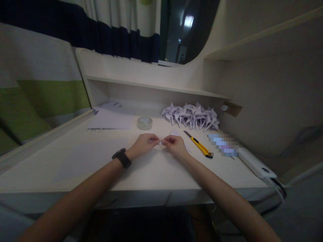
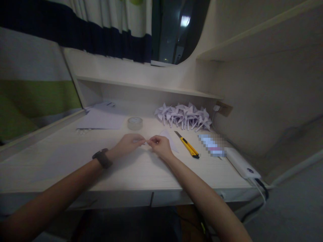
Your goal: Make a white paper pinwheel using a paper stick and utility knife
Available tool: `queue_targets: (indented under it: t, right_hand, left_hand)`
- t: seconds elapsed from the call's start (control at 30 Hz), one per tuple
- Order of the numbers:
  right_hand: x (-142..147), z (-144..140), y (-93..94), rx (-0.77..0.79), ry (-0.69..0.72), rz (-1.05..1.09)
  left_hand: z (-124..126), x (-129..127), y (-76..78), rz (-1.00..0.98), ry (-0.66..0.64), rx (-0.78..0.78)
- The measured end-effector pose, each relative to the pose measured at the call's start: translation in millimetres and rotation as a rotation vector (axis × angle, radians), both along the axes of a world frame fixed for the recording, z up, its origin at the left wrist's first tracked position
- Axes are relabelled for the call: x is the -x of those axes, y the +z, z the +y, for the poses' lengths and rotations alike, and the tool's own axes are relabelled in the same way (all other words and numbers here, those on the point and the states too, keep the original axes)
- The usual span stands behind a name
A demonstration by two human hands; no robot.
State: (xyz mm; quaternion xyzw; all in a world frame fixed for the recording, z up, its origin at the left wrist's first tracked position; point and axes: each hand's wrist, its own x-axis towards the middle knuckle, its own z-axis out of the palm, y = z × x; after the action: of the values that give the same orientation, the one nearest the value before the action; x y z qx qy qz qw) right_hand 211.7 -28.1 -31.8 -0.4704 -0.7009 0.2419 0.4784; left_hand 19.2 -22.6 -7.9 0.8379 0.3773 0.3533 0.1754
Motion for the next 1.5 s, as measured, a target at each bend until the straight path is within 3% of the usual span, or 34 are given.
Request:
queue_targets:
  t: [0.33, 0.7, 1.13, 1.37, 1.5]
  right_hand:
    - [-1, 1, -0.6, 0.047, 0.019, -0.007]
    - [-5, 7, -7.3, 0.068, 0.106, -0.055]
    - [1, -5, 6.7, 0.052, 0.022, -0.003]
    - [-1, -10, 11.0, -0.103, -0.012, -0.094]
    - [-1, -8, 9.8, -0.036, -0.03, -0.055]
  left_hand:
    - [-1, -2, -3.8, -0.13, 0.051, -0.004]
    - [-4, -1, -0.9, -0.053, -0.007, -0.041]
    - [0, 0, -4.5, -0.072, -0.006, -0.044]
    - [-1, -1, -3.4, -0.088, -0.01, 0.002]
    - [1, -1, -1.7, -0.091, 0.009, 0.025]
